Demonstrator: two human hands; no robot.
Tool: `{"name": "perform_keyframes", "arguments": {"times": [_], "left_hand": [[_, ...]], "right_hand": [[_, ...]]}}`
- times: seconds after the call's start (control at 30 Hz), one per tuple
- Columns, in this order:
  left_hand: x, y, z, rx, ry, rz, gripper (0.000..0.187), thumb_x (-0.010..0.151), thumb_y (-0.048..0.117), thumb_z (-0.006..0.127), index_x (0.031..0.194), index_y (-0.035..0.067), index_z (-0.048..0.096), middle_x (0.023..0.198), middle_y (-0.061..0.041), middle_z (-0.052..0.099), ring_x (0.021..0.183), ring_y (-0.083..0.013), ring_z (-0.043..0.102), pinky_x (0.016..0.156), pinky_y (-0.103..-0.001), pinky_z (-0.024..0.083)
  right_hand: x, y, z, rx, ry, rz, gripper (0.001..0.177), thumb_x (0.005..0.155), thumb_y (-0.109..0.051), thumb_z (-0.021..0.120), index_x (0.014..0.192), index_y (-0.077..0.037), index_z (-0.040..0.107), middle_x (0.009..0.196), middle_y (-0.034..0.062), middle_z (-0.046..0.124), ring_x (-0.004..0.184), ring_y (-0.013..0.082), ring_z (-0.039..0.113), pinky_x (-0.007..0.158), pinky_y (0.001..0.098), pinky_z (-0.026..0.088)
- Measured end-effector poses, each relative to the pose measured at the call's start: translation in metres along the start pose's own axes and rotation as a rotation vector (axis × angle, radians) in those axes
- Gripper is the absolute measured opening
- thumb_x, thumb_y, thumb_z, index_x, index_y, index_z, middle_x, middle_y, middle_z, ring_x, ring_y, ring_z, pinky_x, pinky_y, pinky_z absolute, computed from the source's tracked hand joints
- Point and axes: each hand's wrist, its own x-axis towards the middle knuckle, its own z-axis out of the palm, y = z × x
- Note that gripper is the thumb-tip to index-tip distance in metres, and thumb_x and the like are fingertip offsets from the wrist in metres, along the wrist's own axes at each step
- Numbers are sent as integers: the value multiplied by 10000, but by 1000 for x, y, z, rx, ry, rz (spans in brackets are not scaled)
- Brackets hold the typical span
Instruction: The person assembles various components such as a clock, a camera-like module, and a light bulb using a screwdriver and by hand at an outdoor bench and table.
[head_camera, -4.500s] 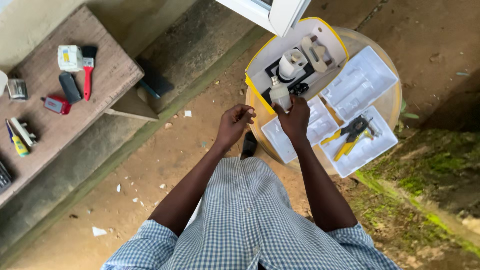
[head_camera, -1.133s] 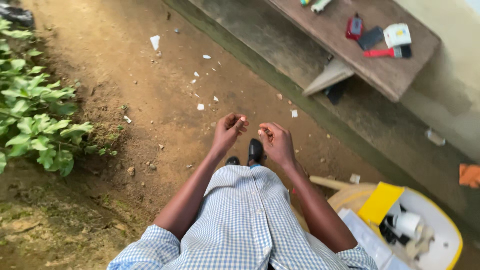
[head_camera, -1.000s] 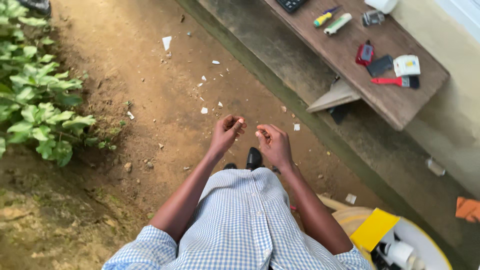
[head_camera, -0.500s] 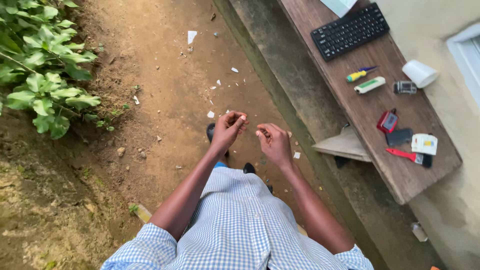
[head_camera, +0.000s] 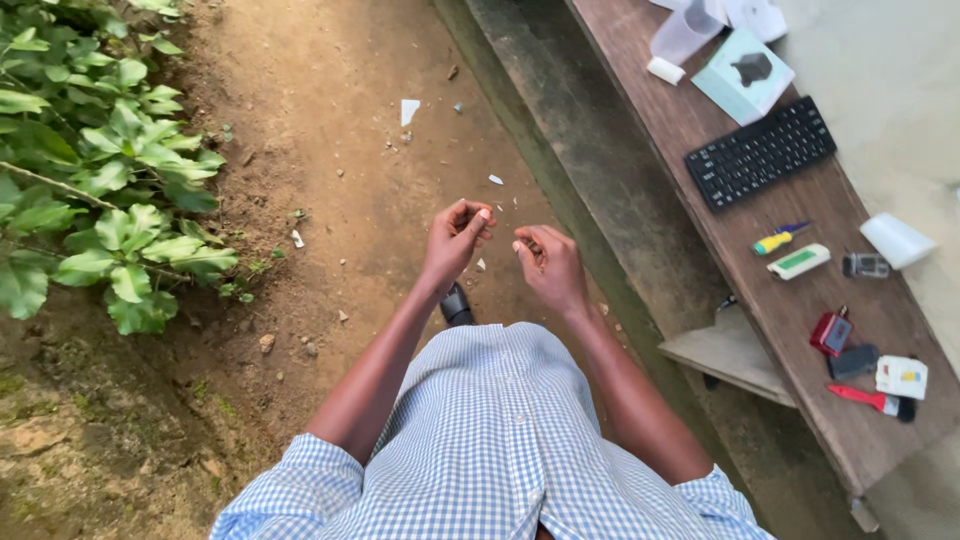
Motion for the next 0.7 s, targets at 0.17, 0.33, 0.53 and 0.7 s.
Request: {"name": "perform_keyframes", "arguments": {"times": [0.17,0.33,0.53,0.7], "left_hand": [[30,20,-37,-34,58,42,250,1021,251,659,1121,24,690,960,-52,747,806,-98,683,695,-247,521],[51,24,-59,-67,123,28,244,1025,244,655,1128,26,693,965,-52,751,809,-90,678,693,-240,518],[93,31,-85,-90,222,-1,228,1016,220,664,1113,16,698,959,-50,751,794,-90,686,686,-231,539],[158,52,-100,-61,294,-17,226,1013,224,658,1119,27,693,956,-43,748,789,-94,689,681,-239,529]], "right_hand": [[53,-17,20,16,-35,-37,184,926,-83,729,1078,20,727,915,105,730,678,132,654,598,277,522],[98,-18,38,43,-111,-30,184,933,-73,728,1081,35,721,893,108,723,680,124,645,612,281,523],[171,-1,60,59,-180,-73,185,914,-64,736,1063,45,726,881,120,726,657,145,641,595,288,516],[246,7,67,99,-212,-140,177,921,-66,729,1059,44,725,897,126,730,701,143,681,615,282,537]]}}
